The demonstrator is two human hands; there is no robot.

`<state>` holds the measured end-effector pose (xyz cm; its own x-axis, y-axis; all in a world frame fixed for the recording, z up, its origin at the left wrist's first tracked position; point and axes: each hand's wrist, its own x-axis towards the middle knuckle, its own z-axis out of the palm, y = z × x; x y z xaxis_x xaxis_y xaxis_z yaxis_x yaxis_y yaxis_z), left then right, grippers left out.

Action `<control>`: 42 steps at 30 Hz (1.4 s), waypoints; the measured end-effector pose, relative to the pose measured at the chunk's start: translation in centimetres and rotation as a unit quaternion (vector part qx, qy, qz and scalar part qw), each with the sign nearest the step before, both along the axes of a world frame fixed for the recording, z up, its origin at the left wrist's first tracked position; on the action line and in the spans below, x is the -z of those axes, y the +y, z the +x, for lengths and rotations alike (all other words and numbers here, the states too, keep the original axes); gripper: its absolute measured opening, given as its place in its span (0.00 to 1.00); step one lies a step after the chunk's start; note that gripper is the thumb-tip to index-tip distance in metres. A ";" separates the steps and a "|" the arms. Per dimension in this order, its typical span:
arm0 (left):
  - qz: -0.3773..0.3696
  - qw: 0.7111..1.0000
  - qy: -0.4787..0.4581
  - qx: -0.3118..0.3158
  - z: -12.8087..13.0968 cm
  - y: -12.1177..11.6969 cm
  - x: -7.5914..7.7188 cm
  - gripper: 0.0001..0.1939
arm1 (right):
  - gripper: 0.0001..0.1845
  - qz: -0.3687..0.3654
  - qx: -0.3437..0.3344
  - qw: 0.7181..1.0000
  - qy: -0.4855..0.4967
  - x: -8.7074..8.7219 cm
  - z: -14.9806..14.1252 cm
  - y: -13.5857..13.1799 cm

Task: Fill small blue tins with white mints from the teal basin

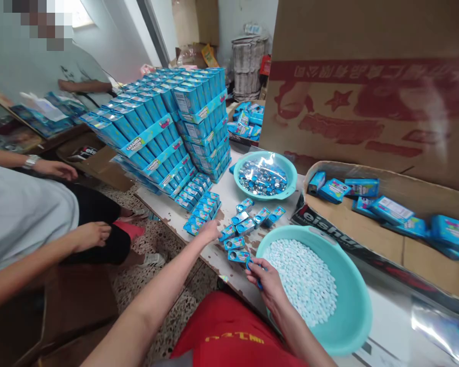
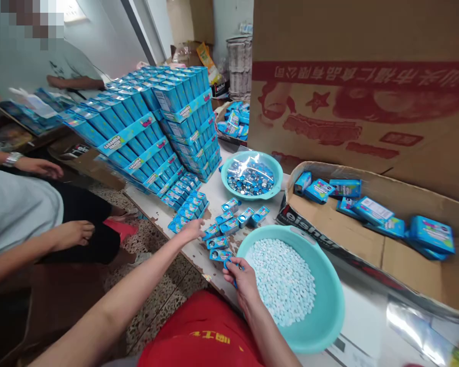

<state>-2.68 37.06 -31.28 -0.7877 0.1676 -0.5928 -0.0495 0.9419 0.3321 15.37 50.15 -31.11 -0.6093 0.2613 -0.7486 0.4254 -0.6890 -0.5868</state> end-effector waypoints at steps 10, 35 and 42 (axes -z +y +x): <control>0.331 0.924 -0.175 -0.081 11.0 0.3 0.7 0.13 | 0.26 -0.068 -0.038 0.996 0.036 0.2 -0.1 -0.8; -0.122 0.978 0.025 0.164 2.4 3.2 -0.9 0.24 | 0.14 -0.086 0.006 0.996 0.020 -1.3 0.2 1.3; 0.110 0.977 0.027 0.181 8.4 1.6 -2.7 0.17 | 0.19 -0.090 -0.012 0.995 0.031 -0.8 0.5 0.1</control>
